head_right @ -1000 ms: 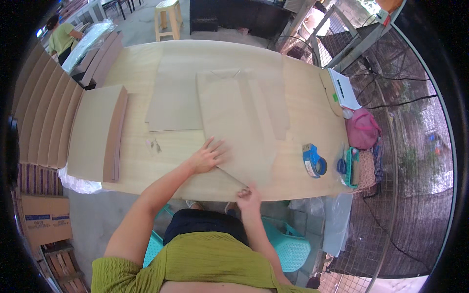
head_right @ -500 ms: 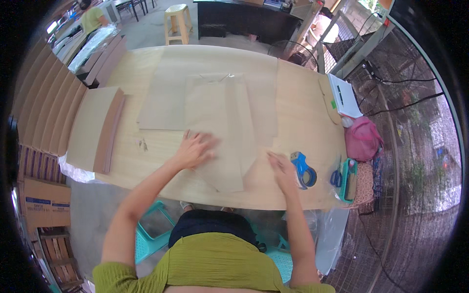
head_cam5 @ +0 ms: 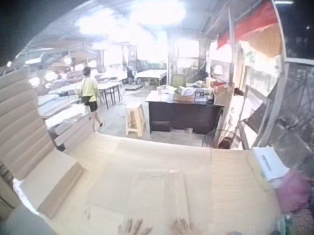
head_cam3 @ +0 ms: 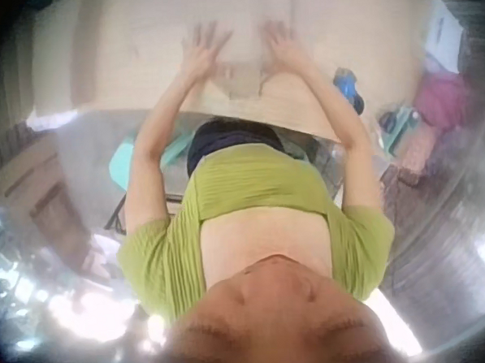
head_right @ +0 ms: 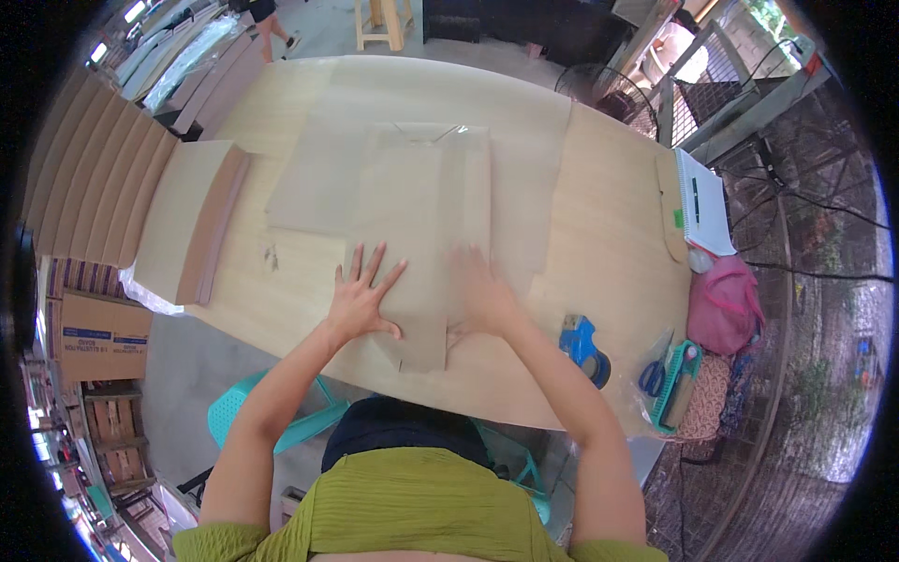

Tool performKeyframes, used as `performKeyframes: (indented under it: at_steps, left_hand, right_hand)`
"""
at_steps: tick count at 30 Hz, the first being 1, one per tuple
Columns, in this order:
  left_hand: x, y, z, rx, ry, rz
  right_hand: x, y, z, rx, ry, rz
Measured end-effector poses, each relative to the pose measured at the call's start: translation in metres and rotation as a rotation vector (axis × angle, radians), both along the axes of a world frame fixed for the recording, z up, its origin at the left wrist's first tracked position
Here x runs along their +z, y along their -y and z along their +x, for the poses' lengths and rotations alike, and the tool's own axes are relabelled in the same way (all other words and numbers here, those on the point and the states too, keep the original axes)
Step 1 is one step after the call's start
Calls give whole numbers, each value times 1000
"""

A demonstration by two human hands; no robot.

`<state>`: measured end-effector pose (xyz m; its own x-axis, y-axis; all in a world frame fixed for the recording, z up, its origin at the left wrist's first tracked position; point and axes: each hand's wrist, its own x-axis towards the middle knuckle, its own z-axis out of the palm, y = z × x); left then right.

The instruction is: The person wraps a rectangular box in brown paper by folding the paper over the box and securing the seams with tape using a hand-held dispenser.

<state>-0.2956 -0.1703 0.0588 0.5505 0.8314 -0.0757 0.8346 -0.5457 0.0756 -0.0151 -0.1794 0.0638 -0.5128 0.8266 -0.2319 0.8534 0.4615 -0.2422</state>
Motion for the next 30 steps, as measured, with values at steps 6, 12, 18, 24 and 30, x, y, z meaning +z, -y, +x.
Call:
performKeyframes:
  at_steps: [6,12,18,24,30]
  left_hand:
    - [-9,-6,12,40,64,-15]
    - [-14,-13,3,17,63,27]
    - [-11,-16,2,-15,100,45]
    - [-27,-5,-4,8,124,136]
    - [-11,-5,-29,0,233,70]
  right_hand:
    - [-27,7,6,25,77,211]
    - [-5,3,-14,-70,-46,74]
    - [-47,12,-23,-157,-1,331]
    - [-51,18,-45,-235,-25,294]
    - [-13,3,-108,-305,109,172]
